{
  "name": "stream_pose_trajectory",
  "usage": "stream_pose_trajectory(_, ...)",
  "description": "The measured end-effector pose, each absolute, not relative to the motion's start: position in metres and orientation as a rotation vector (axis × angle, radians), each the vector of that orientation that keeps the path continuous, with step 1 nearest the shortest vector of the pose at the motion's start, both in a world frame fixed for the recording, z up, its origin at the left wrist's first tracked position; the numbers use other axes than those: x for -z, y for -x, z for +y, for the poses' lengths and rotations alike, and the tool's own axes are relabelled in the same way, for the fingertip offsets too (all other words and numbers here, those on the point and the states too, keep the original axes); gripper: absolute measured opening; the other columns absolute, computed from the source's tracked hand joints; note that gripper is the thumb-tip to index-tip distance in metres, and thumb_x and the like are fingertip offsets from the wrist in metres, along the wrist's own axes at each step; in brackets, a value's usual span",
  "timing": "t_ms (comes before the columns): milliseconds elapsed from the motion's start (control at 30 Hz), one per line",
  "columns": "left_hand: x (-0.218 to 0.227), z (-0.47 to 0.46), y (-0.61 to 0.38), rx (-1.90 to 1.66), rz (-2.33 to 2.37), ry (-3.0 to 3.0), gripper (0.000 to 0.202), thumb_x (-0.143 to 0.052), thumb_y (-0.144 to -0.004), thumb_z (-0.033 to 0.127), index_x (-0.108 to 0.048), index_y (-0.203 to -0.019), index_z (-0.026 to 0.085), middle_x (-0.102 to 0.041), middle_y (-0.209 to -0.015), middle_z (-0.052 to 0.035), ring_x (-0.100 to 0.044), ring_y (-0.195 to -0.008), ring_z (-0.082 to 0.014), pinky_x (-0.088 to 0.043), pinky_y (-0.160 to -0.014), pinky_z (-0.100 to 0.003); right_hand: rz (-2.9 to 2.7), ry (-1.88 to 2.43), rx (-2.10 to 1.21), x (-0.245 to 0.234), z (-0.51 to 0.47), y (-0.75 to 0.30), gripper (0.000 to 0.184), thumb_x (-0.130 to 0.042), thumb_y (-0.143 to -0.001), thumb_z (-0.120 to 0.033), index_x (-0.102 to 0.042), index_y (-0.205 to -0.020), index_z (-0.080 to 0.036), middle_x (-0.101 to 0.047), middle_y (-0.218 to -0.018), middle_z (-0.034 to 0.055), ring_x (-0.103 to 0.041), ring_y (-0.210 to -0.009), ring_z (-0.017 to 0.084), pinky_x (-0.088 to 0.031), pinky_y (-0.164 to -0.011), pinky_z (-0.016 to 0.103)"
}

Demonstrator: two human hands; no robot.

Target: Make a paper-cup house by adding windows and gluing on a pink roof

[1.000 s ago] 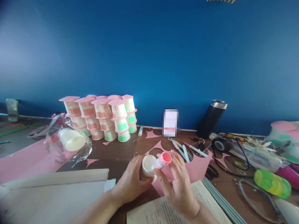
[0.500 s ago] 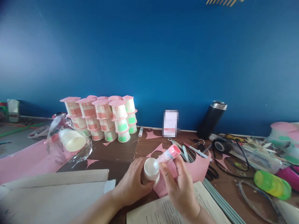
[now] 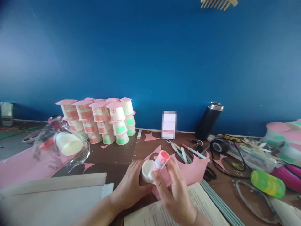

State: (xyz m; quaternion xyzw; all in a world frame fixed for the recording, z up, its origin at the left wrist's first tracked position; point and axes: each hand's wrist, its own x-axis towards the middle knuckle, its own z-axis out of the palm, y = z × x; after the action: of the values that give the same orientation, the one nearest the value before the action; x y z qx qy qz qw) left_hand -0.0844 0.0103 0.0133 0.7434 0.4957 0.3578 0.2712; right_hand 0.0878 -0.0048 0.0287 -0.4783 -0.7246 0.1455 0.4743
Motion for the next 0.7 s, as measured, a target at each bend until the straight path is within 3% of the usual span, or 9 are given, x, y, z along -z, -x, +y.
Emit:
stream_pose_trajectory(133, -0.014, 0.011, 0.084, -0.973, 1.322, -2.024, 0.049, -0.075, -0.066, 0.023, -0.057, -0.112, 0.022, -0.064, -0.110, -0.0068, -0.055, -0.105, -0.0279, -0.042, -0.095, -0.047, -1.935, 1.096, -0.275, -0.029, 0.000, -0.086, 0.032, -0.055, -0.093, -0.032, -0.052, -0.125, -0.029, -0.061, -0.127, 0.0069, -0.054, -0.121, 0.031, -0.044, -0.102, 0.047)
stream_pose_trajectory(400, -0.016, 0.012, 0.083, -1.008, 1.304, -2.034, 0.046, -0.073, -0.065, 0.019, -0.058, -0.108, 0.021, -0.064, -0.108, -0.0066, -0.056, -0.103, -0.0264, -0.043, -0.094, -0.045, -1.921, 1.091, -0.313, -0.037, 0.006, -0.078, 0.023, -0.052, -0.096, -0.029, -0.055, -0.119, -0.030, -0.062, -0.113, 0.0053, -0.056, -0.108, 0.028, -0.044, -0.095, 0.048)
stream_pose_trajectory(500, -0.016, 0.011, 0.083, -1.004, 1.328, -2.041, 0.044, -0.073, -0.065, 0.019, -0.058, -0.107, 0.020, -0.064, -0.105, -0.0069, -0.057, -0.101, -0.0267, -0.044, -0.093, -0.045, -1.811, 1.105, -0.397, -0.036, 0.004, -0.079, 0.020, -0.053, -0.095, -0.034, -0.057, -0.114, -0.030, -0.064, -0.112, 0.0038, -0.059, -0.107, 0.026, -0.046, -0.095, 0.043)
stream_pose_trajectory(700, -0.015, 0.010, 0.082, -1.010, 1.342, -2.052, 0.047, -0.070, -0.067, 0.022, -0.057, -0.112, 0.020, -0.064, -0.110, -0.0092, -0.058, -0.104, -0.0291, -0.045, -0.093, -0.048, -1.512, 1.173, -0.644, -0.037, -0.002, -0.087, 0.031, -0.049, -0.096, -0.045, -0.055, -0.121, -0.029, -0.066, -0.121, 0.0051, -0.060, -0.117, 0.024, -0.053, -0.092, 0.032)
